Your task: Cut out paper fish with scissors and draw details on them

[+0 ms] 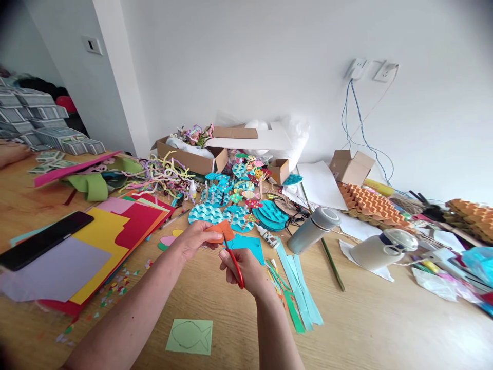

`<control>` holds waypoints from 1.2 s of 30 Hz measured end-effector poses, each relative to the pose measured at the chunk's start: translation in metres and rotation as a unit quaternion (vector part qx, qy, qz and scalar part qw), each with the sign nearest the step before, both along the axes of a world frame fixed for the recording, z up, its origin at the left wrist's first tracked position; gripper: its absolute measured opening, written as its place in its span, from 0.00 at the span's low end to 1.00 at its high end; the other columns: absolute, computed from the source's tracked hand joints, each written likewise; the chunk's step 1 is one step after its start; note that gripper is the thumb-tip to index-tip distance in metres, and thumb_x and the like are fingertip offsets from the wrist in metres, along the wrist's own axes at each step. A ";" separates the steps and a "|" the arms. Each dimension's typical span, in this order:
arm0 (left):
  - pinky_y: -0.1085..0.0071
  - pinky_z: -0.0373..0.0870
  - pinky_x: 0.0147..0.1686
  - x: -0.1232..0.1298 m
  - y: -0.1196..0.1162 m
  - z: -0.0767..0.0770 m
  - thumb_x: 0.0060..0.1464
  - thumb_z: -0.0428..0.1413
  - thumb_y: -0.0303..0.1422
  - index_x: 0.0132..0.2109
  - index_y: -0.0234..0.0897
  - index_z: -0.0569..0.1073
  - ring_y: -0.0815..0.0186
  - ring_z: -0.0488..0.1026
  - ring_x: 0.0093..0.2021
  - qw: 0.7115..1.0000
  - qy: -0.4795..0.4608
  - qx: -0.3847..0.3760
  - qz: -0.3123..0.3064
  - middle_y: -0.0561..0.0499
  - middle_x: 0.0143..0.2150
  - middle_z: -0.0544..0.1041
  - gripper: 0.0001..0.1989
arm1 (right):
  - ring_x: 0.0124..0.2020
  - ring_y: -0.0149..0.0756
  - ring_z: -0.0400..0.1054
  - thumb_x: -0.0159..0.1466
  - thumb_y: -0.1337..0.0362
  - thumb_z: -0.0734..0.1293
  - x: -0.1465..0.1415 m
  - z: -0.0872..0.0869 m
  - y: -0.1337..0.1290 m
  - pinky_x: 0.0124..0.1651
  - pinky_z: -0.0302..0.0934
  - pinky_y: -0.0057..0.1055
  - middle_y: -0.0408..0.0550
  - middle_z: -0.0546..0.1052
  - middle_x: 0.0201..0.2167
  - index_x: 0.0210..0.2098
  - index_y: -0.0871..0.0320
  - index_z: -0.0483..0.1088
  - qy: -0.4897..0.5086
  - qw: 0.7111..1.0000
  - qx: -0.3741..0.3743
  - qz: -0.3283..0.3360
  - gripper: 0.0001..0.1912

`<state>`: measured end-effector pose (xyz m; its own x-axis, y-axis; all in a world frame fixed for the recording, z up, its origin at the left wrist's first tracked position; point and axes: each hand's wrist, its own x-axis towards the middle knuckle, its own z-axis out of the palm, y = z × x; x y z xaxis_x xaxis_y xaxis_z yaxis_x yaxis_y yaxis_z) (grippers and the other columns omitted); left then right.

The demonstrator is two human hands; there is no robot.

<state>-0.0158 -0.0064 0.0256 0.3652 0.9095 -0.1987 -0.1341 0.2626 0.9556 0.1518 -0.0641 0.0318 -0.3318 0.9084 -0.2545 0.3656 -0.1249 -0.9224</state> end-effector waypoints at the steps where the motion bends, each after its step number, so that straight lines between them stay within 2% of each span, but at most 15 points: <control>1: 0.75 0.62 0.25 0.000 0.000 0.000 0.34 0.63 0.36 0.27 0.31 0.75 0.71 0.69 0.22 1.000 0.002 0.001 0.000 0.51 0.22 0.75 0.13 | 0.13 0.26 0.57 0.58 0.38 0.60 0.000 0.000 0.000 0.17 0.48 0.23 0.40 0.66 0.12 0.23 0.60 0.67 0.001 1.000 0.000 0.000 0.29; 25: 0.73 0.66 0.26 0.001 0.002 -0.004 0.35 0.63 0.37 0.27 0.32 0.74 0.71 0.70 0.21 1.000 -0.006 -0.004 0.012 0.50 0.25 0.75 0.13 | 0.12 0.25 0.56 0.57 0.37 0.60 -0.001 0.003 -0.002 0.15 0.46 0.22 0.38 0.65 0.10 0.22 0.59 0.67 -0.009 1.000 -0.012 -0.010 0.29; 36: 0.74 0.64 0.25 0.000 0.000 0.002 0.35 0.63 0.37 0.27 0.31 0.74 0.71 0.69 0.22 1.000 -0.007 -0.002 0.003 0.51 0.23 0.74 0.13 | 0.13 0.26 0.57 0.58 0.38 0.60 -0.002 0.003 -0.001 0.18 0.49 0.24 0.39 0.66 0.12 0.23 0.59 0.67 -0.001 1.000 -0.004 -0.007 0.29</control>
